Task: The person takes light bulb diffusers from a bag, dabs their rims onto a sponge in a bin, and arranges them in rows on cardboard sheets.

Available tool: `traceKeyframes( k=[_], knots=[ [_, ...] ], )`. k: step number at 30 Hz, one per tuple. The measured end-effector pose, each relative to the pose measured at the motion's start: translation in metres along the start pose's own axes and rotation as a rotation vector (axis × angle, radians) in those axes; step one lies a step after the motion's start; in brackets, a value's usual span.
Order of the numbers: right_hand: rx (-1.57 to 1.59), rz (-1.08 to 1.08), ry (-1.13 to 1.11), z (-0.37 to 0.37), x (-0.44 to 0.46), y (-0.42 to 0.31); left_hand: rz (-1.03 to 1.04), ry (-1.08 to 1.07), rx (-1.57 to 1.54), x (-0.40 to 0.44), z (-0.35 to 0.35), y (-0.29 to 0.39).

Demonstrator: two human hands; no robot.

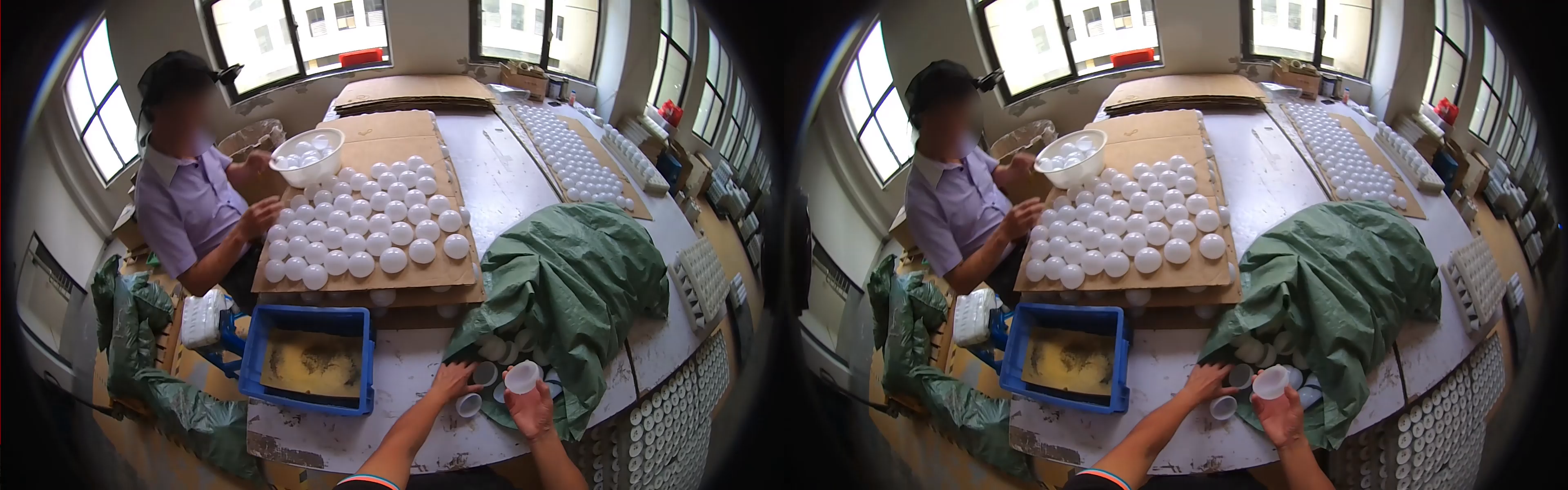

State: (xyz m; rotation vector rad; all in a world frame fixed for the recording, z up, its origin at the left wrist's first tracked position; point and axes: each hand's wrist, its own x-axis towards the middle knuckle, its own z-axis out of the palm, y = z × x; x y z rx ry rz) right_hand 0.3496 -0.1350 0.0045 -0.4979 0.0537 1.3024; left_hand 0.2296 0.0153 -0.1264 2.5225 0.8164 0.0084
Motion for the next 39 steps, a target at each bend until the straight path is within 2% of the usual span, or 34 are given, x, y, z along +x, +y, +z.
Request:
traceKeyframes(
  k=[2,3,4,5,7,8,11,13,15,18,20,21,23,25,26,27,29,31,33,35,37,39],
  knots=[
    [-0.293,-0.017,-0.033,0.024,-0.001,0.014,-0.011,0.086,-0.011,-0.002,0.012,0.013],
    [-0.331,0.008,-0.043,0.033,0.003,0.022,-0.017,0.164,-0.016,0.001,0.016,0.020],
    [-0.496,0.004,-0.070,0.040,0.006,0.030,0.025,0.156,0.028,0.006,0.023,0.023],
    [-0.659,0.010,-0.100,0.046,0.009,0.038,-0.018,0.185,-0.013,0.011,0.036,0.020],
    [-0.797,0.068,-0.108,0.067,0.019,0.058,-0.131,0.059,-0.848,0.019,0.071,0.003],
    [-0.966,0.051,-0.225,0.079,0.025,0.070,-0.169,0.080,-0.884,0.020,0.089,0.000],
    [-1.272,0.085,-0.552,0.118,0.035,0.119,-0.059,0.353,-0.445,0.032,0.126,-0.002],
    [-1.588,0.070,-0.795,0.135,0.048,0.152,0.032,0.488,-0.105,0.030,0.136,-0.006],
    [-1.693,-0.151,-1.075,0.153,0.066,0.191,0.021,0.294,-0.219,-0.003,0.081,-0.018],
    [-1.847,-0.210,-1.171,0.143,0.108,0.249,-0.045,0.393,-0.220,-0.045,0.061,-0.037],
    [-2.101,-0.270,-1.242,0.123,0.142,0.281,-0.197,0.103,-0.874,-0.077,-0.003,-0.038],
    [-2.104,-0.288,-1.224,0.111,0.156,0.296,-0.184,0.095,-0.862,-0.075,0.021,-0.044],
    [-2.365,-0.418,-1.421,0.088,0.177,0.316,-0.127,0.295,-0.545,-0.067,0.092,-0.054],
    [-2.431,-0.595,-1.501,0.069,0.182,0.325,-0.223,0.320,-0.793,-0.092,0.058,-0.046],
    [-2.492,-0.530,-1.523,0.078,0.179,0.325,-0.251,0.192,-0.764,-0.084,0.088,-0.052],
    [-2.483,-0.557,-1.534,0.086,0.176,0.323,-0.223,0.178,-0.769,-0.083,0.073,-0.044],
    [-2.253,-0.529,-1.359,0.112,0.175,0.298,-0.109,0.197,0.092,-0.100,0.043,-0.040],
    [-1.964,-0.686,-1.117,0.143,0.179,0.249,-0.072,0.198,0.033,-0.114,0.038,-0.045],
    [-2.100,-0.752,-0.873,0.175,0.189,0.179,-0.106,0.148,-0.043,-0.123,0.021,-0.047],
    [-2.156,-0.922,-0.587,0.151,0.226,0.114,-0.064,0.123,-0.027,-0.133,0.015,-0.050],
    [-2.258,-0.851,-0.335,0.126,0.256,0.059,-0.061,0.061,0.011,-0.131,0.002,-0.052],
    [-2.306,-0.838,-0.329,0.109,0.277,0.043,-0.069,0.015,-0.040,-0.128,-0.011,-0.054]
  ],
)
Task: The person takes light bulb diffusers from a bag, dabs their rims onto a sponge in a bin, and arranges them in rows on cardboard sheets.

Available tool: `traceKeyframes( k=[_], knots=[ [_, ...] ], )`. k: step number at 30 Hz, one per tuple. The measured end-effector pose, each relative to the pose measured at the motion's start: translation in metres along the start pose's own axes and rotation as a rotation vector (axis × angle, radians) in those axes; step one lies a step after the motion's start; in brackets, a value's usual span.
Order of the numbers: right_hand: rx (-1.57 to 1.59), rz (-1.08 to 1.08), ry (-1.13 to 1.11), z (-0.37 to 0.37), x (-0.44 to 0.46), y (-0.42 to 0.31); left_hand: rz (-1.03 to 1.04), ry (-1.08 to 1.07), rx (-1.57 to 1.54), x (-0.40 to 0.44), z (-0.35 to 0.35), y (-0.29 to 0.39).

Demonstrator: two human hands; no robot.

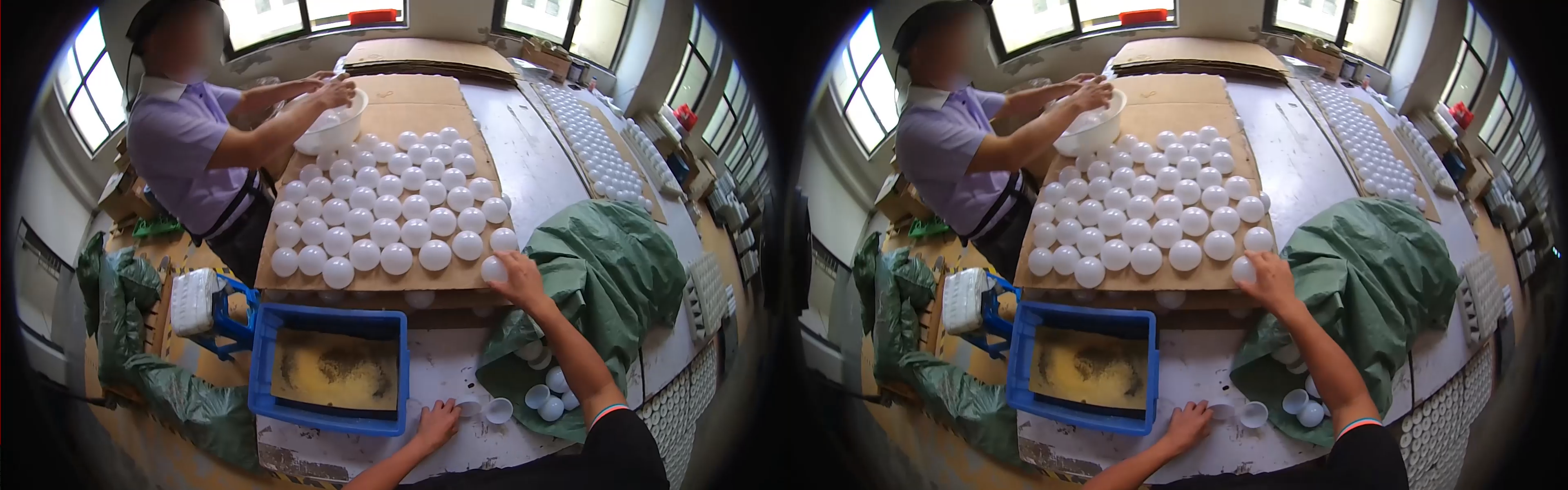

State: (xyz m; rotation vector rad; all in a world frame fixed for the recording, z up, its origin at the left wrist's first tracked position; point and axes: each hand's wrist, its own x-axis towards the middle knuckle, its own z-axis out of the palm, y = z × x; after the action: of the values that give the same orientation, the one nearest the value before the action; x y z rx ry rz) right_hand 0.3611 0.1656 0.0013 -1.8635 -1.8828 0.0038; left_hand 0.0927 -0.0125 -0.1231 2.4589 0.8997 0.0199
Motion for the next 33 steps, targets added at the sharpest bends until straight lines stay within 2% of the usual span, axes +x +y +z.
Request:
traceKeyframes(
  k=[2,4,5,7,8,10,11,12,13,14,16,18,20,21,22,24,26,28,29,30,32,33],
  knots=[
    [-0.036,-0.006,-0.023,0.008,0.003,0.014,-0.019,-0.041,-0.047,0.004,-0.006,0.001],
    [-0.011,-0.081,0.059,0.018,0.010,0.012,-0.146,-0.006,-0.249,0.007,-0.003,0.000],
    [0.003,-0.116,0.094,0.011,0.010,0.005,-0.150,0.008,-0.227,0.009,-0.001,-0.001],
    [0.086,-0.098,0.153,-0.003,-0.002,-0.011,-0.191,0.012,-0.434,0.004,0.003,-0.005],
    [0.152,-0.071,0.184,-0.012,-0.016,-0.020,-0.195,0.011,-0.422,0.001,-0.009,-0.003],
    [0.488,-0.024,-0.010,-0.031,-0.064,-0.042,-0.374,-0.080,-1.114,-0.011,-0.040,0.014],
    [0.647,-0.011,-0.243,-0.039,-0.091,-0.051,-0.369,-0.081,-1.109,-0.020,-0.049,0.022],
    [0.802,-0.003,-0.476,-0.042,-0.117,-0.058,-0.467,-0.096,-1.461,-0.028,-0.058,0.028],
    [0.932,0.029,-0.612,-0.039,-0.145,-0.064,-0.563,-0.110,-1.813,-0.035,-0.064,0.033],
    [1.063,0.062,-0.750,-0.037,-0.167,-0.070,-0.559,-0.107,-1.806,-0.041,-0.069,0.036],
    [1.311,0.231,-0.774,-0.054,-0.191,-0.094,-0.476,-0.157,-1.858,-0.049,-0.074,0.041],
    [1.221,0.238,-0.784,-0.058,-0.198,-0.096,-0.446,-0.184,-1.848,-0.054,-0.076,0.042],
    [1.106,0.061,-0.771,-0.058,-0.198,-0.098,-0.427,-0.210,-1.844,-0.059,-0.081,0.045],
    [1.080,0.048,-0.777,-0.062,-0.195,-0.103,-0.392,-0.175,-1.797,-0.062,-0.084,0.049],
    [1.033,0.009,-0.740,-0.065,-0.194,-0.107,-0.362,-0.136,-1.754,-0.066,-0.089,0.052],
    [1.012,0.152,-0.692,-0.062,-0.183,-0.110,-0.339,-0.113,-1.751,-0.080,-0.094,0.055],
    [1.333,0.349,-0.471,-0.038,-0.164,-0.115,-0.305,-0.064,-1.960,-0.100,-0.093,0.056],
    [0.980,0.136,-0.464,-0.049,-0.133,-0.145,-0.409,-0.013,-2.006,-0.123,-0.073,0.055],
    [0.879,-0.061,-0.398,-0.041,-0.123,-0.163,-0.294,-0.120,-1.872,-0.134,-0.058,0.053],
    [0.889,-0.073,-0.427,-0.030,-0.113,-0.181,-0.176,-0.226,-1.721,-0.141,-0.055,0.051],
    [0.474,-0.485,-0.341,-0.002,-0.099,-0.210,-0.171,-0.219,-1.751,-0.158,-0.062,0.049],
    [0.473,-0.491,-0.345,0.016,-0.095,-0.222,-0.187,-0.252,-1.795,-0.166,-0.068,0.044]
  ],
)
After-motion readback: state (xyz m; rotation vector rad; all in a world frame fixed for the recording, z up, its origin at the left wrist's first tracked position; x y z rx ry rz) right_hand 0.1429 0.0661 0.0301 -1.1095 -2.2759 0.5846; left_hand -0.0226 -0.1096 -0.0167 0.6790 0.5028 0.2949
